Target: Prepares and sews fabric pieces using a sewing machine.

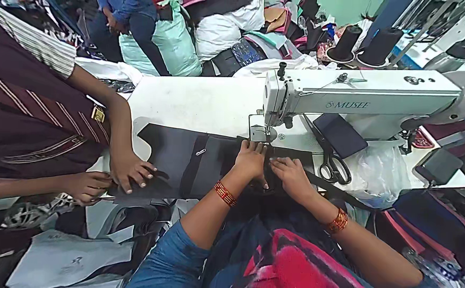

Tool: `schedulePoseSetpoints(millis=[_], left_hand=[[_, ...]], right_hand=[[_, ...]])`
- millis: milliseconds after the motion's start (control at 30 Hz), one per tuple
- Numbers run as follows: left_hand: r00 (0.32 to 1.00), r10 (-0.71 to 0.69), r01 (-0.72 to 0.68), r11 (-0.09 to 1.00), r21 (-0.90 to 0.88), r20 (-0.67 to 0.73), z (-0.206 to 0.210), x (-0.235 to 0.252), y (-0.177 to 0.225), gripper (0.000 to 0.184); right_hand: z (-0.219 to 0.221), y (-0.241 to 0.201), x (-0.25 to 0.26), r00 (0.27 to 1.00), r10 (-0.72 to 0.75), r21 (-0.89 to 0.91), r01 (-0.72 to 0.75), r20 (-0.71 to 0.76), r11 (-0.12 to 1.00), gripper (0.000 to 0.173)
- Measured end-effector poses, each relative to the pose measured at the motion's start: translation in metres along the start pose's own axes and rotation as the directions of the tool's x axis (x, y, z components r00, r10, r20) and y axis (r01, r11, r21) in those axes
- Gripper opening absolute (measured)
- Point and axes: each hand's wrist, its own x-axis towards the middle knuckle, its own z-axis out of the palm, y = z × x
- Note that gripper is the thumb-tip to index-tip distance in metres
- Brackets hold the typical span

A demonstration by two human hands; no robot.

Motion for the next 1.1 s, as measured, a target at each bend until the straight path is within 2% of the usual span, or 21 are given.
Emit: schedulePoseSetpoints(millis=[167, 300, 333, 400, 467, 533, 633, 700, 767, 833, 900, 933, 967, 1033, 1100], left_hand=[[1.000, -0.012, 0.012, 1.000, 0.014, -0.001, 0.000, 0.001, 0.001, 0.126], [1.000, -0.008, 0.008, 1.000, 0.017, -0.001, -0.001, 0.001, 0.001, 0.125], [1.000, -0.006, 0.007, 1.000, 0.019, -0.005, -0.001, 0.001, 0.001, 0.125], [1.000, -0.007, 0.007, 1.000, 0.019, -0.010, -0.001, 0.000, 0.001, 0.125], [1.000, -0.019, 0.018, 1.000, -0.012, -0.019, 0.000, 0.001, 0.002, 0.126], [0.999, -0.031, 0.030, 0.999, -0.028, -0.018, -0.001, 0.000, 0.003, 0.127], [1.000, -0.030, 0.029, 0.999, -0.038, -0.010, -0.003, -0.001, 0.004, 0.127], [1.000, -0.027, 0.027, 0.999, -0.034, 0.011, -0.004, 0.000, 0.005, 0.128], [0.999, -0.030, 0.031, 0.999, -0.030, 0.025, -0.006, 0.002, 0.007, 0.128], [0.998, -0.040, 0.041, 0.999, -0.008, 0.041, -0.007, 0.003, 0.010, 0.127], [0.997, -0.051, 0.051, 0.999, 0.004, 0.063, -0.010, 0.004, 0.012, 0.128], [0.996, -0.054, 0.054, 0.999, 0.003, 0.076, -0.011, 0.004, 0.012, 0.128], [0.995, -0.056, 0.056, 0.998, 0.000, 0.087, -0.013, 0.004, 0.013, 0.128], [0.993, -0.056, 0.055, 0.998, 0.006, 0.100, -0.014, 0.004, 0.013, 0.128], [0.991, -0.057, 0.055, 0.998, 0.022, 0.121, -0.015, 0.005, 0.014, 0.129]], right_hand=[[-0.005, -0.026, -0.043, 0.998, -0.028, 0.015, 0.029, -0.048, 0.999, 0.042], [-0.045, -0.015, -0.080, 0.999, 0.009, 0.326, -0.024, 0.047, 0.945, 0.044], [-0.060, -0.006, -0.092, 0.997, 0.053, 0.372, -0.072, 0.061, 0.926, 0.038], [-0.096, 0.020, -0.118, 0.970, 0.241, 0.358, -0.215, -0.028, 0.909, 0.027], [-0.139, 0.050, -0.143, 0.862, 0.477, 0.268, -0.425, -0.174, 0.865, 0.032], [-0.174, 0.084, -0.163, 0.679, 0.662, 0.238, -0.618, -0.318, 0.749, 0.045], [-0.186, 0.145, -0.176, 0.408, 0.788, 0.279, -0.777, -0.462, 0.565, 0.053], [-0.176, 0.183, -0.175, 0.317, 0.841, 0.315, -0.822, -0.439, 0.475, 0.057], [-0.160, 0.212, -0.172, 0.327, 0.871, 0.264, -0.861, -0.368, 0.434, 0.056], [-0.147, 0.224, -0.165, 0.350, 0.881, 0.135, -0.903, -0.318, 0.408, 0.050], [-0.148, 0.216, -0.151, 0.354, 0.857, 0.068, -0.911, -0.375, 0.407, 0.048], [-0.153, 0.206, -0.140, 0.385, 0.814, 0.056, -0.891, -0.434, 0.451, 0.046], [-0.157, 0.193, -0.126, 0.444, 0.749, 0.047, -0.846, -0.491, 0.532, 0.043], [-0.155, 0.158, -0.094, 0.626, 0.585, 0.018, -0.674, -0.516, 0.738, 0.037], [-0.129, 0.119, -0.053, 0.800, 0.476, 0.051, -0.493, -0.364, 0.868, 0.032]])
